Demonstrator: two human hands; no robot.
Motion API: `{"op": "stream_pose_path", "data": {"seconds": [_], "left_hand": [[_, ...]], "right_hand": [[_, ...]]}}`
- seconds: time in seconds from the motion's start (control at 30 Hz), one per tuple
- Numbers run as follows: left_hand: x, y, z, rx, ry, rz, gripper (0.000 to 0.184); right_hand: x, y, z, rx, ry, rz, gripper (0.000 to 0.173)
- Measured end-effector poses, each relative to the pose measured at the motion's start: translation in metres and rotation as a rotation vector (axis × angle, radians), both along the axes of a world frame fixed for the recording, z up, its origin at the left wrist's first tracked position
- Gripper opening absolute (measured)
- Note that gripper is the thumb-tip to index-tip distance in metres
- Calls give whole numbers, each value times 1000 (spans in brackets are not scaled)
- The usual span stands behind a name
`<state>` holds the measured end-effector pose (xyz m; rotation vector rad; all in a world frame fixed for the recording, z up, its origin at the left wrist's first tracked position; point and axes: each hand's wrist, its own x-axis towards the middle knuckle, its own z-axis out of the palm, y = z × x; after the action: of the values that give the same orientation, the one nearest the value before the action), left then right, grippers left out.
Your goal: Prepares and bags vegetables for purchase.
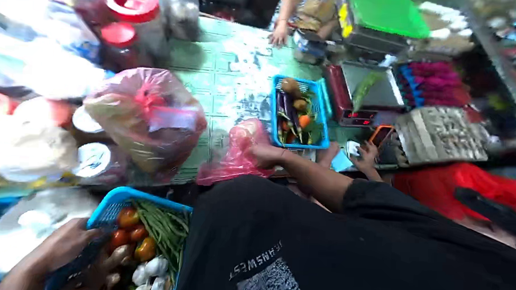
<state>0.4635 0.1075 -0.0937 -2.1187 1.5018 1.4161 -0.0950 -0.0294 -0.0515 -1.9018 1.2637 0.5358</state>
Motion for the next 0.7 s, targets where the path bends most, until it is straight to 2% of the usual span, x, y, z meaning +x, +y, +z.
{"op": "stream_pose_path", "data": {"seconds": [0.1, 0.17, 0.23, 0.27, 0.3, 0.37, 0.47, 0.53, 0.6, 0.67, 0.7], "left_hand": [[1, -7, 12, -22, 10, 9, 22], [-5, -25, 27, -59, -7, -10, 17], [-29, -38, 66, -141, 10, -30, 14], [-47, -38, 100, -186, 17, -31, 14], [-70, -39, 137, -209, 12, -27, 13], [-93, -47, 178, -242, -9, -47, 11], [-88, -62, 174, -255, -102, -122, 17], [-92, -71, 167, -270, -104, -137, 20], [-110, -74, 176, -278, -66, -149, 16], [-136, -79, 182, -278, -33, -173, 11], [-147, -79, 182, -274, -29, -177, 12]], "right_hand": [[19, 11, 5, -160, 40, -56, 57], [27, 10, 14, -343, -61, -81, 56], [31, 12, 31, -465, -161, -60, 52], [31, 9, 39, -486, -183, -33, 52], [29, 4, 45, -467, -183, -6, 50], [17, -16, 45, -337, -163, -23, 52], [-7, -36, 48, -189, -350, -291, 58], [-3, -26, 64, -83, -543, -336, 52], [26, -8, 81, 132, -670, -202, 46], [62, 4, 90, 278, -609, -19, 54], [80, 9, 92, 284, -524, 48, 60]]}}
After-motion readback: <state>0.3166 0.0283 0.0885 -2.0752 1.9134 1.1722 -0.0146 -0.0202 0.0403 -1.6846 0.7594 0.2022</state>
